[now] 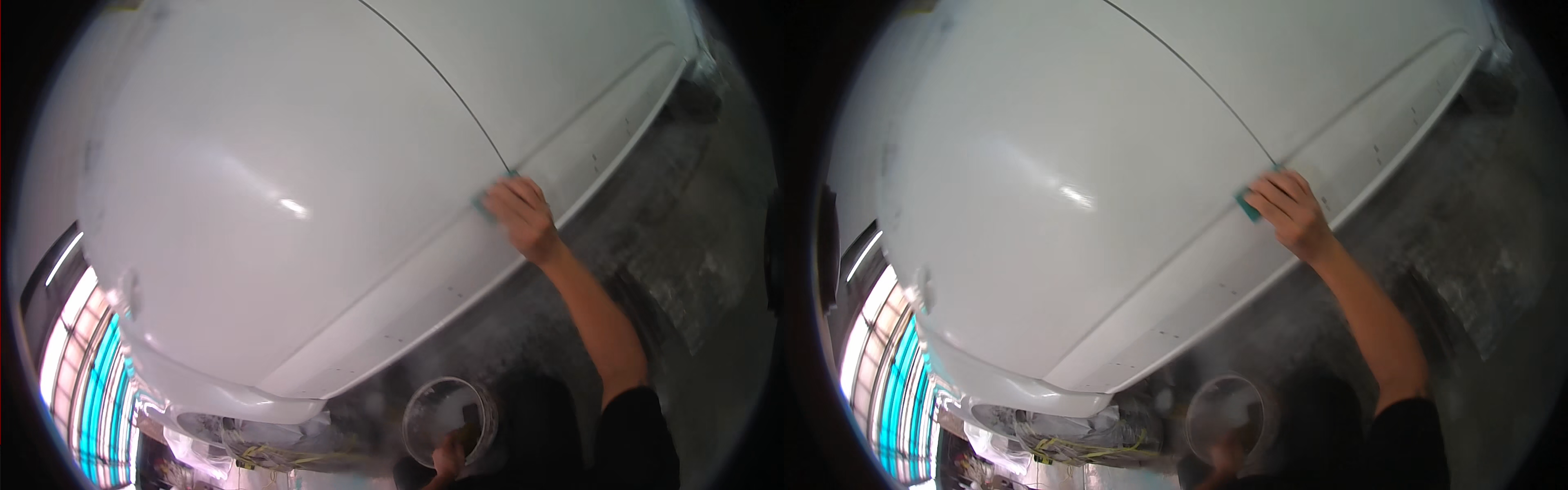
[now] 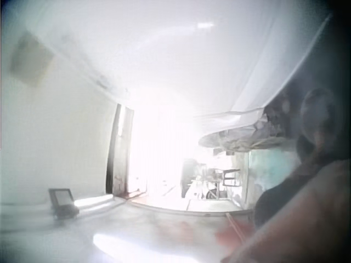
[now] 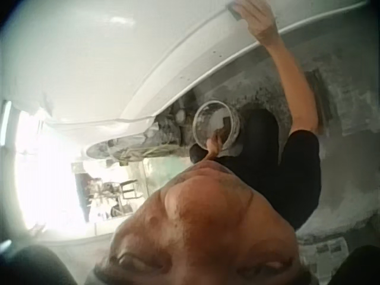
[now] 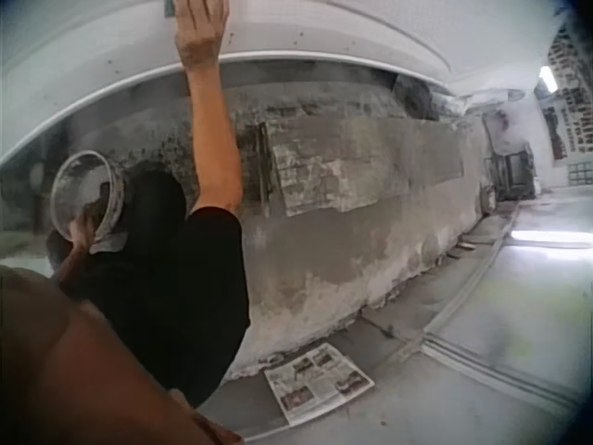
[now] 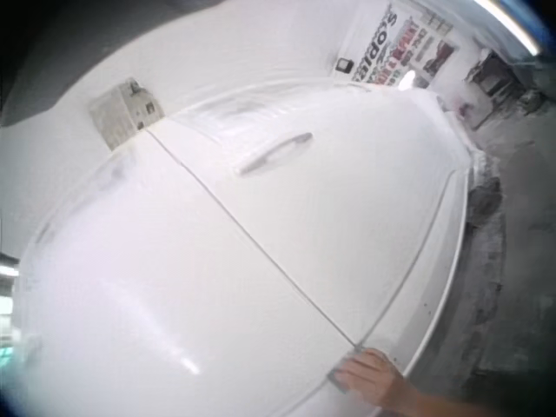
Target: The recorder is wet sanding a white car door using a sanding block and a bucket of water.
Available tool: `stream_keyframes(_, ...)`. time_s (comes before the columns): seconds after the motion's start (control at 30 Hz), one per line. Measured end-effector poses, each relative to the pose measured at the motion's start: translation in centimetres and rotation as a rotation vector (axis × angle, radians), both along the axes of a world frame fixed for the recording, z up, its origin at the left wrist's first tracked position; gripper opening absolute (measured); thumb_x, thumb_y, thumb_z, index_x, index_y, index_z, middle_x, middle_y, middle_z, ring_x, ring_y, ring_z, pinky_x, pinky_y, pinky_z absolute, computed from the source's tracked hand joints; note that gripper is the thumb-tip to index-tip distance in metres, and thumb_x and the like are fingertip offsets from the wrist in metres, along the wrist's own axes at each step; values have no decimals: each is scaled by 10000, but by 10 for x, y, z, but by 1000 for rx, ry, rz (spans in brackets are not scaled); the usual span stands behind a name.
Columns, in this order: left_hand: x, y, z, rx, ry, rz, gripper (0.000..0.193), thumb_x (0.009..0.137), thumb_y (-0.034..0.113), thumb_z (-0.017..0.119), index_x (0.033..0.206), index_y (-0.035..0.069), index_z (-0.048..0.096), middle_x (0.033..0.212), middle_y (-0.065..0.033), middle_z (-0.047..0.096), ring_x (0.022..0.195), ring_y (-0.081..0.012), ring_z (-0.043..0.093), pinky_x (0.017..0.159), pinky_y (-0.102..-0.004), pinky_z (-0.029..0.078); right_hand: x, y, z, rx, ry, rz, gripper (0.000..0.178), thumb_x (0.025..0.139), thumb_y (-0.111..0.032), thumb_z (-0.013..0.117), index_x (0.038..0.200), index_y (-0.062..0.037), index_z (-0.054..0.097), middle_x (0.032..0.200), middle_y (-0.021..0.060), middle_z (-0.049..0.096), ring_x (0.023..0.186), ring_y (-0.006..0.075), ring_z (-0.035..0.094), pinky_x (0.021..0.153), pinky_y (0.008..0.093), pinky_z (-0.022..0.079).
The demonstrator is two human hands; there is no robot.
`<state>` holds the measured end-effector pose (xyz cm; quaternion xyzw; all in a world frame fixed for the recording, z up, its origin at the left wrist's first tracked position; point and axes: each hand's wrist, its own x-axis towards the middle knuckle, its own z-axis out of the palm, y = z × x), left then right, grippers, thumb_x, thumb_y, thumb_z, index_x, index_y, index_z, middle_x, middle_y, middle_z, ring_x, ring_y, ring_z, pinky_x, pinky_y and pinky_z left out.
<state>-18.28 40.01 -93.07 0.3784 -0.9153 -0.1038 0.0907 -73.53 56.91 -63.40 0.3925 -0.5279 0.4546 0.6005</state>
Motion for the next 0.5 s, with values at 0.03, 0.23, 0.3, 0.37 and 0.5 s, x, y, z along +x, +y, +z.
stream_keyframes(0.03,5,-3,-7,11,-56,32,366,1002,309,627,1336,173,690,964,-267,770,932,-520,735,848,-632,576,0,4,-8,45,-12,2,223,857,-18,750,1079,-35,755,1180,91,748,1201,297,683,1097,494,528)
stream_keyframes(0.23,2,32,-2,-60,189,-144,394,1068,181,663,1458,125,644,1069,-256,775,925,-460,736,821,-519,580,14,42,-13,133,-206,153,234,869,69,683,1084,-4,740,1108,144,741,1077,339,716,1033,494,546)
stream_keyframes(0.3,5,31,-7,-64,193,-112,397,1068,181,662,1461,125,647,1053,-257,774,921,-458,736,806,-517,578,19,47,-9,19,-356,322,238,868,53,689,1097,11,739,1082,160,743,1047,358,719,998,481,559)
stream_keyframes(0.37,6,27,-11,-110,210,-81,392,1078,193,647,1465,135,650,1105,-259,771,973,-461,734,834,-524,576,21,54,-20,-86,-517,483,247,867,37,696,1110,26,738,1056,177,746,1017,376,722,963,468,572)
stream_keyframes(0.5,-4,29,4,87,-95,93,368,1079,205,646,1435,114,671,1220,-258,756,1096,-461,716,929,-545,569,16,76,-36,136,-604,359,280,886,5,704,1163,29,738,1043,204,748,989,399,716,891,456,577)
